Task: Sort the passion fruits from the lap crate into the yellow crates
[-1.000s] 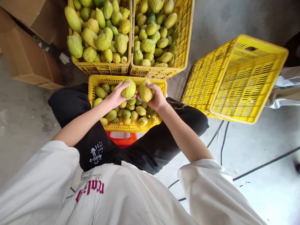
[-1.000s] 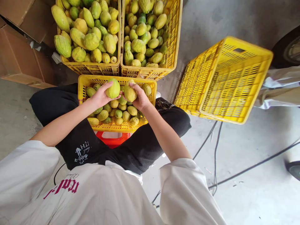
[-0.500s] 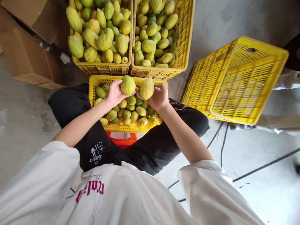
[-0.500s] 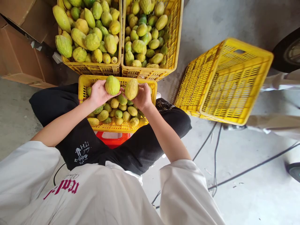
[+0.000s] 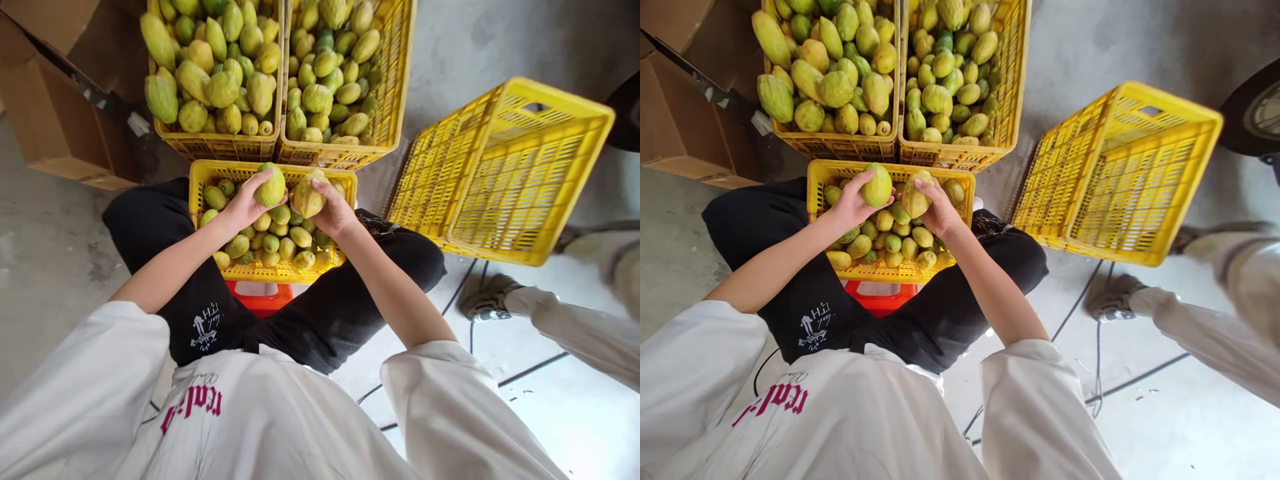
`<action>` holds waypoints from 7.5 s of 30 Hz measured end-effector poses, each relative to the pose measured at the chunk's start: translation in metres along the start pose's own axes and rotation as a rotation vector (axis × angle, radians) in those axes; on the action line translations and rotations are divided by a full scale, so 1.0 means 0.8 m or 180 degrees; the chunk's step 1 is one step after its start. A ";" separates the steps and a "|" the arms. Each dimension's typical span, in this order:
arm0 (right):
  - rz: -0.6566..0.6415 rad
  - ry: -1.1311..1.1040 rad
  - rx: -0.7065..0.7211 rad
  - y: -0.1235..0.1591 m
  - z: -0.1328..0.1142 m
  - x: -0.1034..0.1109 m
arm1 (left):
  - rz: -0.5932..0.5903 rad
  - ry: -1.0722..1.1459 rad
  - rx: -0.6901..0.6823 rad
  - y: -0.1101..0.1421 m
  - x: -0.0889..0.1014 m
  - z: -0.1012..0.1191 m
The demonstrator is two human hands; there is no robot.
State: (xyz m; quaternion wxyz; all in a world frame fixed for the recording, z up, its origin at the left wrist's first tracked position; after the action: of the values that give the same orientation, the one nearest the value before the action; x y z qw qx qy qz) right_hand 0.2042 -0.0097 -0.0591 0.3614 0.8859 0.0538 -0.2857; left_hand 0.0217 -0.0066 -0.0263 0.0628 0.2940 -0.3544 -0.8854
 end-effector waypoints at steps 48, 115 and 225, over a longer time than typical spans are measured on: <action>-0.0095 0.0341 -0.0176 0.005 -0.008 -0.008 | -0.0181 0.0067 0.0095 -0.009 0.005 -0.005; 0.0012 0.0278 -0.0213 0.014 -0.013 -0.023 | -0.0293 0.0148 0.0110 -0.011 0.002 -0.008; 0.0334 0.0212 -0.0214 0.018 -0.024 -0.021 | -0.0191 -0.0004 0.0088 -0.017 0.016 -0.008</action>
State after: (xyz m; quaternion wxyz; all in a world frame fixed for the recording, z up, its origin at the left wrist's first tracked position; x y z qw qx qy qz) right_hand 0.2034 -0.0053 -0.0303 0.4035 0.8839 0.0288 -0.2347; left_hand 0.0161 -0.0041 -0.0452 0.0318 0.3047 -0.3577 -0.8821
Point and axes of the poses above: each hand's wrist, its own y-axis away from the middle knuckle, its own x-axis out of the back of the hand, z = x × y, the point moved 5 cm from there along -y, towards the middle knuckle, and after that the axes turned 5 degrees about -x, right-handed, at the moved point
